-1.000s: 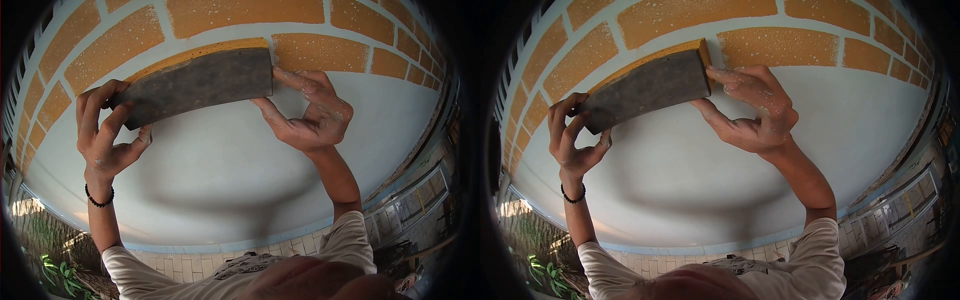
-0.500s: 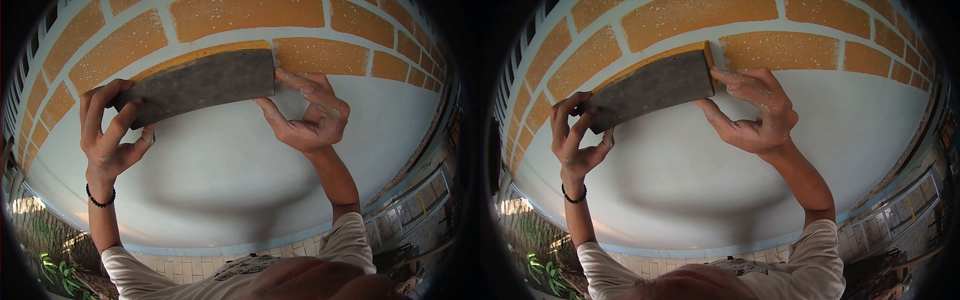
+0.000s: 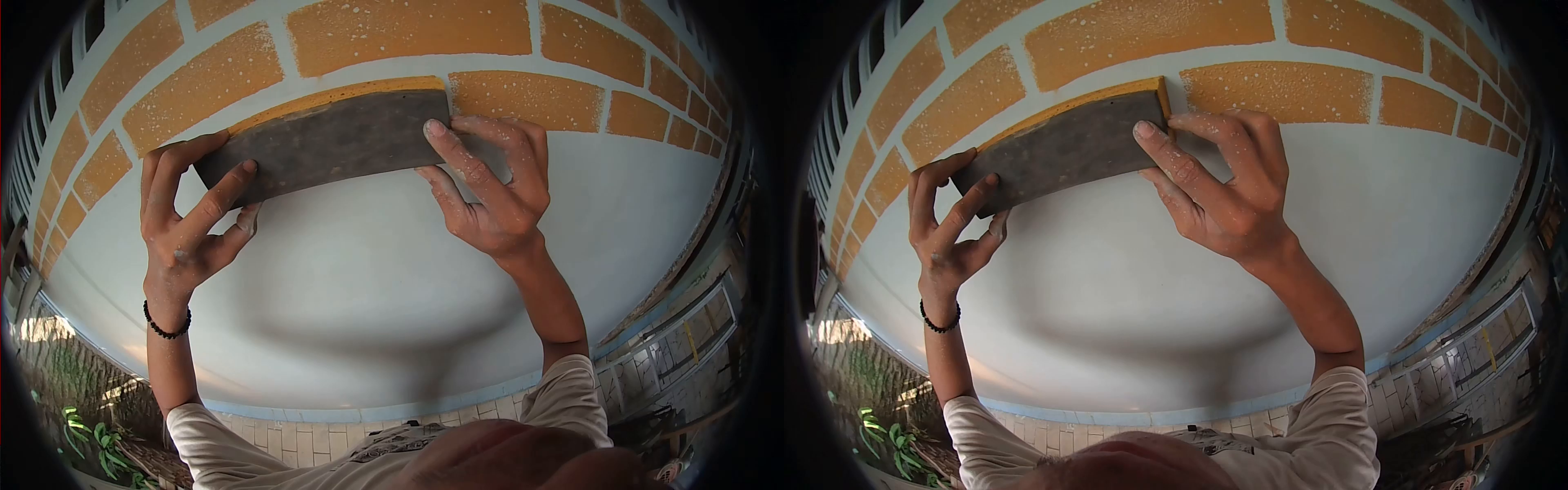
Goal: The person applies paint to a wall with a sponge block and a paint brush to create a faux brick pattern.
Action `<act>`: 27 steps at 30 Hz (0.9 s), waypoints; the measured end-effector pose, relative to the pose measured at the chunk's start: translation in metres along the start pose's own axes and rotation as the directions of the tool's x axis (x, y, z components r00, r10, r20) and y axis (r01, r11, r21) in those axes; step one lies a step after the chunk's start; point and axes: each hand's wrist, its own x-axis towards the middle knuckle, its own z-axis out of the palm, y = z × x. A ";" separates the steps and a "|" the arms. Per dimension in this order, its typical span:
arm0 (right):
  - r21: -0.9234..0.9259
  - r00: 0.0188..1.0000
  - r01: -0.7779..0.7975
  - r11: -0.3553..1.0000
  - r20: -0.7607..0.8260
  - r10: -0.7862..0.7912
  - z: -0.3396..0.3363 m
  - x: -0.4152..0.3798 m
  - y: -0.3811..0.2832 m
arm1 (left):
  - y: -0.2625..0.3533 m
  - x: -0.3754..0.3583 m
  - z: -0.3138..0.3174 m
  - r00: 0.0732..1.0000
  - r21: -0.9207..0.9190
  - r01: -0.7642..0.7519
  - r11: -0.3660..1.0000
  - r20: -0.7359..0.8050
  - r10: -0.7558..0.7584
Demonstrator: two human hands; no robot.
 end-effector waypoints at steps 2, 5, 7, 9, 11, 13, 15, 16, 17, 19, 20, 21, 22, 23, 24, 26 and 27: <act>-0.022 1.000 -0.005 1.000 0.018 0.006 -0.001 0.002 -0.002 | 0.000 0.000 -0.001 1.000 -0.004 0.009 1.000 0.008 -0.009; -0.030 0.999 -0.023 0.999 0.025 0.024 -0.003 0.003 -0.004 | 0.001 -0.001 -0.001 1.000 -0.011 0.014 1.000 0.024 -0.014; -0.037 0.998 -0.046 0.998 0.047 0.048 -0.005 0.005 -0.008 | 0.002 -0.001 -0.002 0.999 -0.011 0.023 1.000 0.033 -0.022; -0.062 0.996 -0.046 0.997 0.069 0.051 -0.007 0.007 -0.013 | 0.005 0.000 -0.004 0.998 -0.008 0.038 0.999 0.041 -0.038; -0.098 0.996 -0.021 0.995 0.088 0.030 -0.007 0.010 -0.015 | 0.006 -0.001 -0.001 0.999 -0.009 0.029 1.000 0.014 -0.029; -0.107 0.996 0.029 0.994 0.086 -0.020 -0.003 0.014 -0.010 | 0.007 -0.002 0.000 1.000 -0.013 0.030 0.999 0.002 -0.030; -0.098 0.992 0.071 0.993 0.113 -0.060 -0.003 0.017 -0.008 | 0.006 -0.002 0.000 0.999 -0.023 0.032 0.999 -0.001 -0.032; -0.083 0.987 0.091 0.992 0.142 -0.078 -0.004 0.021 -0.006 | 0.006 -0.002 -0.003 0.999 -0.026 0.030 0.999 0.020 -0.029; -0.067 0.980 0.111 0.992 0.171 -0.098 -0.005 0.025 -0.005 | 0.007 -0.003 -0.002 0.999 -0.028 0.035 0.999 0.011 -0.034; -0.049 0.955 0.149 0.988 0.268 -0.131 -0.010 0.034 -0.010 | 0.008 -0.008 0.001 0.999 -0.034 0.043 0.999 -0.006 -0.043; -0.047 0.939 0.174 0.984 0.308 -0.152 -0.011 0.040 -0.012 | 0.007 -0.009 0.003 1.000 -0.021 0.026 0.999 -0.014 -0.026; -0.046 0.922 0.198 0.979 0.348 -0.170 -0.011 0.044 -0.014 | 0.005 -0.011 0.004 1.000 -0.033 0.026 0.999 -0.017 -0.026; -0.038 0.915 0.207 0.978 0.361 -0.179 -0.011 0.045 -0.014 | 0.004 -0.013 0.005 0.999 -0.046 0.026 0.999 -0.020 -0.027; -0.032 0.908 0.215 0.976 0.376 -0.188 -0.013 0.046 -0.013 | 0.003 -0.014 0.005 0.999 -0.060 0.026 0.998 -0.024 -0.028; -0.026 0.899 0.223 0.974 0.391 -0.196 -0.014 0.047 -0.013 | 0.002 -0.014 0.006 0.999 -0.050 0.011 0.999 -0.036 -0.013; -0.042 0.878 0.268 0.962 0.423 -0.226 -0.013 0.048 -0.013 | 0.003 -0.016 0.007 0.998 -0.044 0.004 0.999 -0.058 -0.007; -0.052 0.866 0.290 0.956 0.438 -0.239 -0.013 0.048 -0.013 | 0.003 -0.016 0.008 0.998 -0.042 -0.002 0.999 -0.069 -0.001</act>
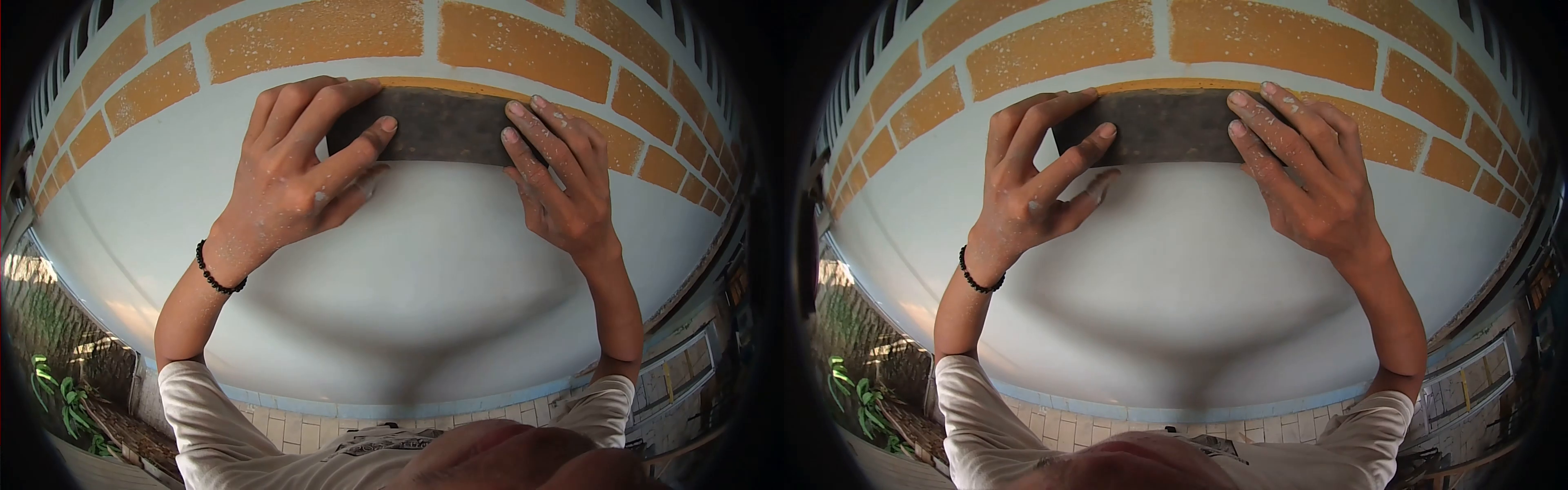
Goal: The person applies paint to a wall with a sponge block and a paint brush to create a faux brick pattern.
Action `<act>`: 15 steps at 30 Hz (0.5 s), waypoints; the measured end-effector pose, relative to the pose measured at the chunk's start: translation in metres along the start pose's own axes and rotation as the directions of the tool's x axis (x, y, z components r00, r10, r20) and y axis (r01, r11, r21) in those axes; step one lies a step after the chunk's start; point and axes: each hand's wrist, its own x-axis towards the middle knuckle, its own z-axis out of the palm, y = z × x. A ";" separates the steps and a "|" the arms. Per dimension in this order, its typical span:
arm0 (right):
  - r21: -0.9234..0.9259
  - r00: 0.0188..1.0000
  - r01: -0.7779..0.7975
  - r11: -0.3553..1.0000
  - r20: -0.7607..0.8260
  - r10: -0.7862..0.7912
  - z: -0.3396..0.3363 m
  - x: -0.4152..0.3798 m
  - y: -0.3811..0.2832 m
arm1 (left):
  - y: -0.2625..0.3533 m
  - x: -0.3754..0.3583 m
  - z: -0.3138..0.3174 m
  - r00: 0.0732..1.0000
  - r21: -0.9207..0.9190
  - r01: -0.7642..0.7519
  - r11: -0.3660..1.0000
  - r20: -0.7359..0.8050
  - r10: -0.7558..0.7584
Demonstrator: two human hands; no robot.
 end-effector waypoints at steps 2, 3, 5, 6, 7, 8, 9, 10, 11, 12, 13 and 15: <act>-0.042 0.999 0.054 0.998 0.001 -0.054 -0.003 0.005 0.000 | -0.001 0.000 0.002 1.000 -0.011 -0.018 1.000 -0.020 0.017; -0.063 0.997 0.082 0.995 0.003 -0.082 -0.005 0.008 0.001 | -0.002 -0.001 0.004 0.999 -0.016 -0.027 1.000 -0.031 0.026; -0.097 0.993 0.119 0.988 0.023 -0.117 -0.006 0.011 0.001 | -0.008 0.001 0.009 0.994 0.000 -0.090 0.996 -0.064 0.090; -0.111 0.990 0.137 0.984 0.034 -0.134 -0.007 0.012 0.000 | -0.011 0.001 0.011 0.990 0.008 -0.120 0.993 -0.078 0.121; -0.069 0.987 0.155 0.985 0.045 -0.152 -0.007 0.015 0.000 | -0.012 0.002 0.012 0.988 0.010 -0.133 0.991 -0.083 0.133; -0.026 0.984 0.172 0.985 0.056 -0.170 -0.007 0.018 -0.001 | -0.013 0.002 0.012 0.986 0.011 -0.145 0.989 -0.086 0.145; 0.016 0.980 0.187 0.982 0.063 -0.188 -0.006 0.020 -0.001 | -0.014 0.003 0.011 0.983 0.013 -0.159 0.987 -0.091 0.159; 0.018 0.979 0.191 0.981 0.075 -0.192 -0.007 0.021 0.000 | -0.014 0.004 0.011 0.983 0.026 -0.159 0.987 -0.087 0.161; 0.021 0.976 0.197 0.980 0.087 -0.198 -0.008 0.021 0.002 | -0.014 0.004 0.010 0.984 0.040 -0.158 0.987 -0.083 0.160; 0.025 0.974 0.204 0.979 0.097 -0.206 -0.007 0.021 0.004 | -0.014 0.004 0.009 0.984 0.055 -0.154 0.987 -0.079 0.158; 0.024 0.974 0.206 0.978 0.089 -0.207 -0.005 0.022 0.005 | -0.013 0.004 0.010 0.985 0.063 -0.140 0.988 -0.089 0.145; 0.028 0.976 0.207 0.978 0.070 -0.208 -0.002 0.020 0.007 | -0.006 0.006 0.011 0.988 0.080 -0.109 0.991 -0.104 0.117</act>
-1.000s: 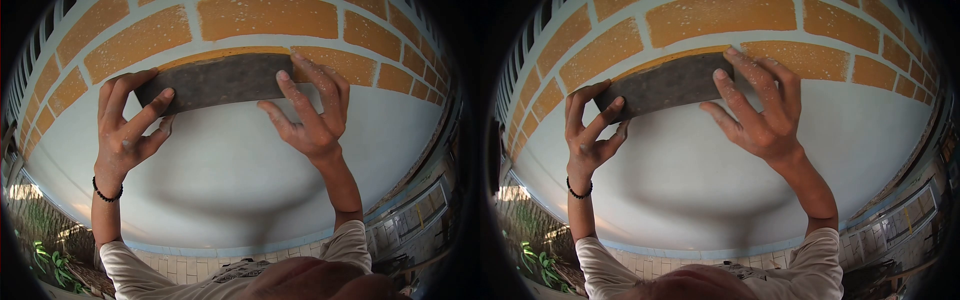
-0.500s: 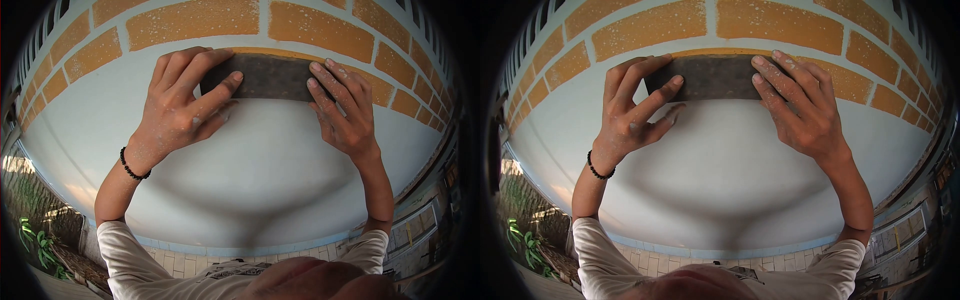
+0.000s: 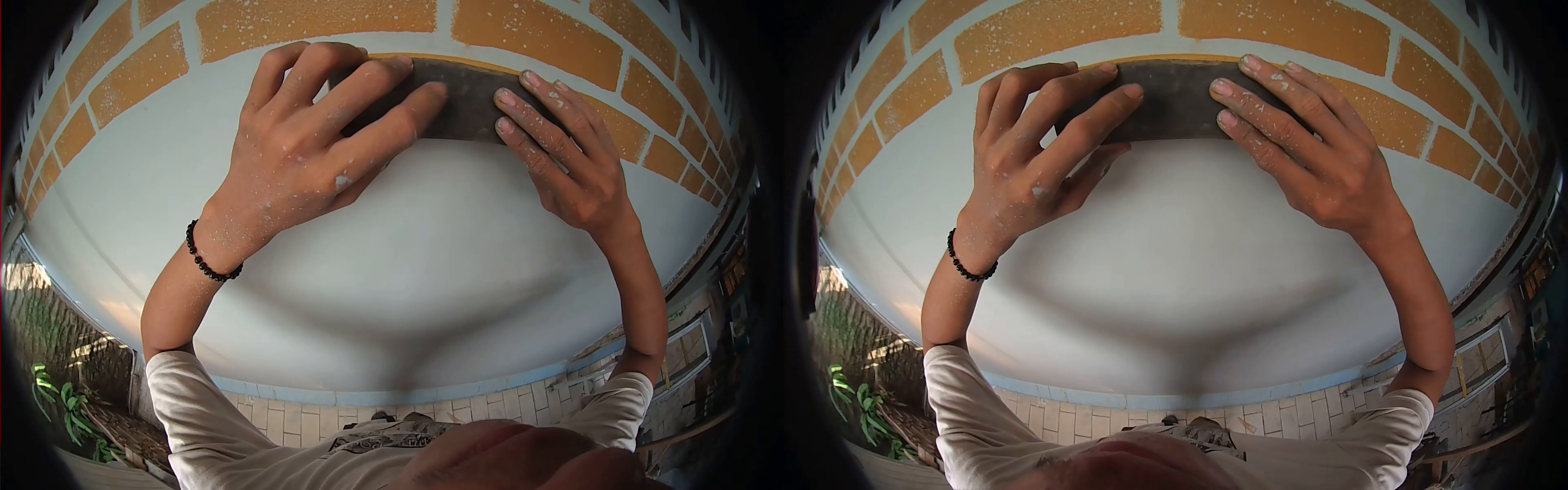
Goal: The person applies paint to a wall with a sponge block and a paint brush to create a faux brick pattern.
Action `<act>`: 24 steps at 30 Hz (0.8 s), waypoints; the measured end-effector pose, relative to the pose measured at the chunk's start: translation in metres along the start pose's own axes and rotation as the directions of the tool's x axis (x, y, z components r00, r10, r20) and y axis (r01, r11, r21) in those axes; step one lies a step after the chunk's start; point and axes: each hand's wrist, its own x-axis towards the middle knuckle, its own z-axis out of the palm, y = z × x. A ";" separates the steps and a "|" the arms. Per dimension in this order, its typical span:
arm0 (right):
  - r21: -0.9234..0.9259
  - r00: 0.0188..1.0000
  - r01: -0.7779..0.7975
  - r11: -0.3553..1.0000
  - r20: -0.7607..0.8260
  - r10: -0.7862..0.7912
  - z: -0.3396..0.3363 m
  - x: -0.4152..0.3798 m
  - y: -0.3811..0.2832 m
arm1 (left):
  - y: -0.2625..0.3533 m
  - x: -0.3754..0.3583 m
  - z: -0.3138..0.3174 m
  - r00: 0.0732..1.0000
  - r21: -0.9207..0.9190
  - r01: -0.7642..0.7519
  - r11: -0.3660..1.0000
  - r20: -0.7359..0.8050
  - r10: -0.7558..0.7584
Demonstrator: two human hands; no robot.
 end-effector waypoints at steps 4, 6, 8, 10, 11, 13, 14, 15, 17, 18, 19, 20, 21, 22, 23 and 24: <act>0.001 0.999 -0.035 0.999 -0.009 0.035 0.001 0.000 -0.006 | 0.015 0.009 -0.002 1.000 0.023 -0.023 0.999 -0.021 0.023; 0.011 0.998 -0.061 0.998 -0.031 0.061 0.002 0.000 -0.008 | 0.021 0.017 0.005 0.996 -0.030 -0.057 0.998 -0.076 0.054; 0.011 0.998 -0.058 0.998 -0.035 0.058 0.003 0.000 -0.007 | 0.023 0.025 0.012 0.980 -0.052 -0.195 0.979 -0.056 0.192; 0.018 0.998 -0.049 0.999 -0.041 0.050 0.005 -0.002 -0.004 | 0.018 0.029 0.016 0.951 -0.057 -0.299 0.953 0.066 0.302; 0.024 0.998 -0.042 0.999 -0.043 0.043 0.006 -0.004 -0.001 | 0.012 0.032 0.015 0.935 -0.114 -0.305 0.945 0.152 0.320; 0.038 0.999 -0.023 0.999 -0.047 0.025 0.009 -0.007 0.001 | 0.000 0.038 0.014 0.881 -0.232 -0.294 0.927 0.311 0.357; 0.046 0.999 -0.014 0.999 -0.052 0.016 0.009 -0.008 0.003 | -0.002 0.037 0.014 0.833 -0.131 -0.377 0.917 0.384 0.397; 0.050 0.998 -0.004 0.999 -0.059 0.007 0.010 -0.008 0.004 | -0.001 0.039 0.012 0.831 -0.150 -0.363 0.919 0.394 0.393; 0.077 0.998 0.027 0.997 -0.050 -0.023 0.012 -0.010 0.009 | 0.000 0.043 0.008 0.825 -0.183 -0.341 0.922 0.413 0.386; 0.088 0.998 0.043 0.995 -0.045 -0.039 0.012 -0.011 0.012 | 0.000 0.043 0.009 0.822 -0.197 -0.350 0.916 0.404 0.401; 0.105 0.998 0.055 0.993 -0.036 -0.052 0.013 -0.011 0.014 | -0.001 0.042 0.011 0.820 -0.212 -0.361 0.908 0.392 0.417; 0.121 0.998 0.067 0.990 -0.026 -0.064 0.013 -0.011 0.017 | -0.001 0.042 0.012 0.818 -0.226 -0.372 0.900 0.379 0.433; 0.135 0.997 0.078 0.988 -0.016 -0.077 0.013 -0.011 0.020 | -0.001 0.042 0.013 0.813 -0.215 -0.373 0.903 0.394 0.429; 0.140 0.996 0.087 0.986 -0.007 -0.086 0.012 -0.012 0.022 | -0.001 0.043 0.013 0.807 -0.204 -0.375 0.904 0.408 0.427; 0.145 0.995 0.095 0.985 0.001 -0.096 0.011 -0.012 0.023 | -0.002 0.044 0.013 0.801 -0.193 -0.378 0.906 0.422 0.424; 0.151 0.994 0.102 0.983 0.009 -0.105 0.010 -0.011 0.025 | -0.002 0.045 0.012 0.801 -0.206 -0.367 0.907 0.426 0.421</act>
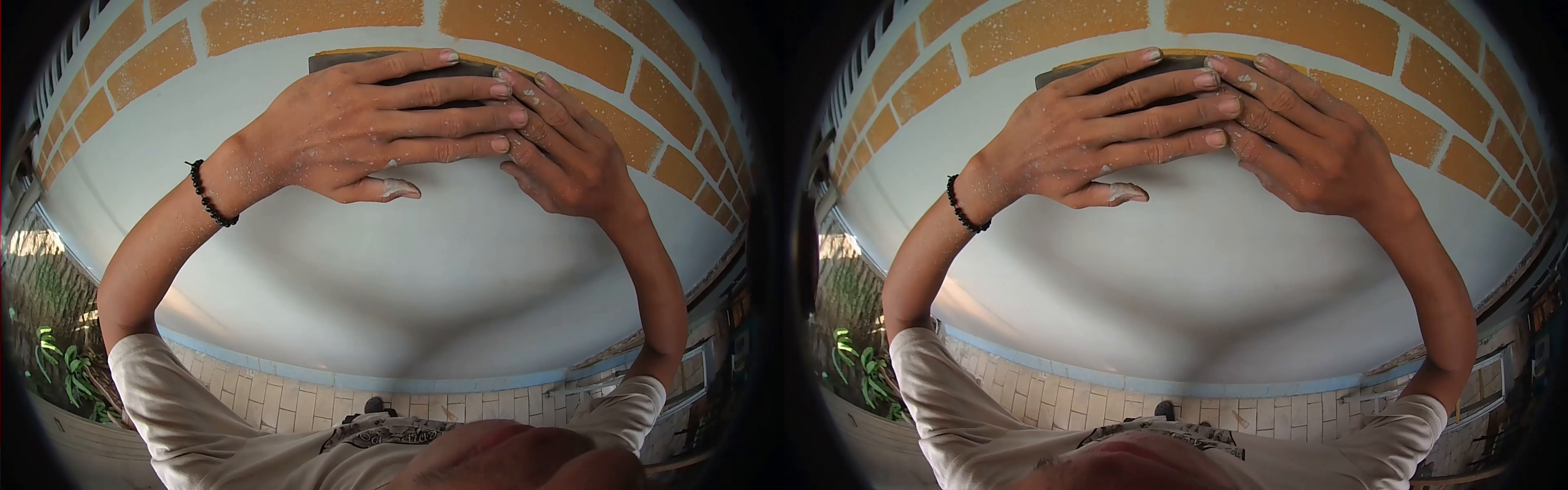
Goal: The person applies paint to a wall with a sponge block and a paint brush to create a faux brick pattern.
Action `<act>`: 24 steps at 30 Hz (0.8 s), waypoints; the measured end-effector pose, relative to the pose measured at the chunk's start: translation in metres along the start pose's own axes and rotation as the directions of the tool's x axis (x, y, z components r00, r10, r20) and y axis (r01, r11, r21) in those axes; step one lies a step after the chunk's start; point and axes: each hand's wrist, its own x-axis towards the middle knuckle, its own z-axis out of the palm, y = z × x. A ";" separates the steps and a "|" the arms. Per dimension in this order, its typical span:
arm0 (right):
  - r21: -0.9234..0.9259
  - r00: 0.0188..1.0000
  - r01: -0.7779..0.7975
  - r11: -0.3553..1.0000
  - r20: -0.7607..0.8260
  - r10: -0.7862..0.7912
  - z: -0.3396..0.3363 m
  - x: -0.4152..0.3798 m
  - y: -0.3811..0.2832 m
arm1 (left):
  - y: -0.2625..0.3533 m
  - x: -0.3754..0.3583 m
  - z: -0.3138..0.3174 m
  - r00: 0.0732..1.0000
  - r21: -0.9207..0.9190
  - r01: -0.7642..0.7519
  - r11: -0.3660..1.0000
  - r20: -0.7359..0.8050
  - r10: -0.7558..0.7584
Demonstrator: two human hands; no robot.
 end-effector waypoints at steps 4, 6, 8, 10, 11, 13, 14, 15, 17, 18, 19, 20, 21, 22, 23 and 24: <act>0.097 0.999 0.049 0.994 0.011 -0.050 -0.007 0.002 0.011 | -0.002 0.000 0.000 1.000 -0.058 0.024 0.998 -0.002 -0.025; 0.179 0.998 0.067 0.982 -0.012 -0.066 -0.012 0.003 0.014 | -0.002 0.000 0.003 0.999 -0.076 0.034 0.997 -0.013 -0.036; 0.190 0.995 0.073 0.979 -0.074 -0.060 -0.016 0.002 0.015 | -0.003 0.000 0.006 0.999 -0.079 0.042 0.996 -0.022 -0.043; 0.157 0.989 0.100 0.982 -0.120 -0.082 -0.020 -0.002 0.016 | -0.001 0.001 0.004 0.999 -0.054 0.047 0.997 -0.017 -0.048; 0.120 0.985 0.123 0.985 -0.133 -0.107 -0.023 -0.004 0.015 | -0.001 0.001 0.004 0.999 -0.042 0.049 0.998 -0.013 -0.050; 0.051 0.972 0.179 0.983 -0.166 -0.169 -0.027 0.002 0.009 | -0.001 0.000 0.005 0.997 -0.098 0.054 0.994 -0.048 -0.058; 0.017 0.961 0.212 0.977 -0.185 -0.205 -0.026 0.013 0.003 | -0.001 0.000 0.007 0.996 -0.125 0.053 0.991 -0.065 -0.062; 0.012 0.956 0.236 0.972 -0.180 -0.230 -0.024 0.023 -0.001 | -0.002 -0.001 0.007 0.996 -0.137 0.059 0.989 -0.060 -0.068; 0.034 0.951 0.278 0.960 -0.148 -0.270 -0.015 0.042 -0.006 | -0.002 -0.007 0.008 0.996 -0.161 0.068 0.985 -0.051 -0.077; 0.061 0.951 0.294 0.954 -0.121 -0.285 -0.009 0.049 -0.007 | -0.002 -0.009 0.011 0.991 -0.199 0.080 0.977 -0.085 -0.099; 0.069 0.958 0.274 0.959 -0.106 -0.266 -0.004 0.054 -0.008 | 0.000 -0.011 0.014 0.985 -0.237 0.091 0.967 -0.119 -0.122; 0.076 0.965 0.254 0.964 -0.090 -0.247 0.002 0.058 -0.010 | 0.001 -0.013 0.016 0.978 -0.274 0.101 0.956 -0.151 -0.146; 0.081 0.971 0.234 0.969 -0.075 -0.228 0.006 0.060 -0.010 | 0.001 -0.014 0.016 0.981 -0.267 0.118 0.956 -0.121 -0.155; 0.087 0.973 0.229 0.970 -0.027 -0.227 0.007 0.061 -0.008 | 0.003 -0.014 0.015 0.982 -0.259 0.135 0.956 -0.091 -0.164; 0.092 0.974 0.224 0.970 0.019 -0.227 0.008 0.062 -0.006 | 0.003 -0.014 0.014 0.983 -0.249 0.153 0.956 -0.062 -0.173; 0.098 0.972 0.219 0.971 0.065 -0.226 0.008 0.063 -0.003 | 0.003 -0.014 0.014 0.982 -0.250 0.160 0.955 -0.062 -0.181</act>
